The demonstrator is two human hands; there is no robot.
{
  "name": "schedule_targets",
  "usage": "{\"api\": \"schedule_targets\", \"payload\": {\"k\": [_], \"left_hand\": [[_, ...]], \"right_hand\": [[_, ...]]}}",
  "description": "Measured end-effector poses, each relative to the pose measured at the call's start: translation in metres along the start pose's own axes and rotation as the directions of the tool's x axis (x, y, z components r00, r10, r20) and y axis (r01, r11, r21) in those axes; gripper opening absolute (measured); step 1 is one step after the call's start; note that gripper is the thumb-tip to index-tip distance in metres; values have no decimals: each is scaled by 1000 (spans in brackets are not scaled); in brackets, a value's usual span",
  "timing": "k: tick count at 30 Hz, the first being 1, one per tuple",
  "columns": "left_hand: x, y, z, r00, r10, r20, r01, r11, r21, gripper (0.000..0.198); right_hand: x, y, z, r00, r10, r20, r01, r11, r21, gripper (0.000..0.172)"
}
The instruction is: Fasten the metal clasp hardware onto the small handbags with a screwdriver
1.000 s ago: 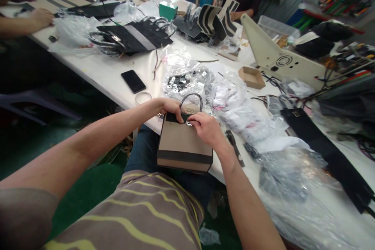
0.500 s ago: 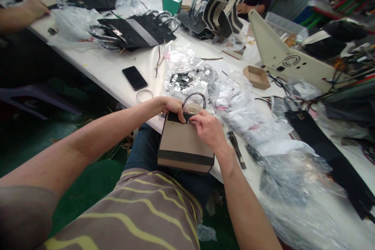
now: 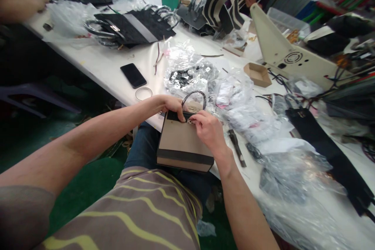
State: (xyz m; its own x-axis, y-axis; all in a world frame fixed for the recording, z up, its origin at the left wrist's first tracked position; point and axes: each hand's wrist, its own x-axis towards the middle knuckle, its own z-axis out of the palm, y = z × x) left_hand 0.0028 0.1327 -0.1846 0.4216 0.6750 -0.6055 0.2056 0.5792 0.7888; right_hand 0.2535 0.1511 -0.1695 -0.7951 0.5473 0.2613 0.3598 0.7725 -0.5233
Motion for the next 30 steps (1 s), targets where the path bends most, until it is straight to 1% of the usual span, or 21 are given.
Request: {"api": "schedule_targets", "payload": {"k": [4, 7, 9, 11, 14, 16, 17, 19, 21, 23, 26, 30], "left_hand": [[2, 1, -2, 999, -11, 34, 10, 1000, 23, 51], [4, 1, -2, 1000, -15, -2, 15, 998, 60, 47], [4, 1, -2, 999, -16, -29, 19, 997, 72, 45], [3, 1, -1, 1000, -12, -23, 14, 998, 65, 45], [2, 2, -1, 1000, 2, 15, -3, 999, 46, 44], [1, 2, -2, 999, 1, 34, -2, 999, 37, 43], [2, 2, -2, 999, 0, 41, -1, 999, 33, 43], [2, 3, -2, 999, -14, 48, 12, 999, 40, 43], [3, 3, -2, 998, -36, 49, 33, 998, 46, 45], [2, 3, 0, 999, -44, 25, 43, 998, 39, 44], [-1, 4, 3, 1000, -17, -20, 17, 1000, 7, 40], [-5, 7, 7, 1000, -3, -10, 3, 1000, -25, 41]], "right_hand": [[6, 5, -2, 999, 1, 40, -3, 999, 50, 23], [10, 8, -2, 998, 4, 69, -8, 999, 45, 23], [10, 8, -1, 998, 11, 67, -12, 1000, 18, 23], [6, 6, 0, 1000, 18, 23, -18, 1000, -7, 22], [-9, 1, 4, 995, 13, -101, -11, 1000, 23, 23], [-21, -3, 8, 986, 15, -163, -8, 999, 41, 27], [-26, -4, 10, 985, 14, -171, -9, 1000, 30, 31], [-34, -7, 14, 988, 8, -154, -11, 1000, -22, 37], [-37, -10, 18, 992, -9, -126, -1, 997, -77, 39], [-37, -13, 21, 992, -25, -120, 9, 991, -132, 38], [-35, -19, 26, 991, -31, -127, 0, 971, -239, 35], [-33, -26, 31, 995, -19, -97, -17, 933, -359, 32]]}}
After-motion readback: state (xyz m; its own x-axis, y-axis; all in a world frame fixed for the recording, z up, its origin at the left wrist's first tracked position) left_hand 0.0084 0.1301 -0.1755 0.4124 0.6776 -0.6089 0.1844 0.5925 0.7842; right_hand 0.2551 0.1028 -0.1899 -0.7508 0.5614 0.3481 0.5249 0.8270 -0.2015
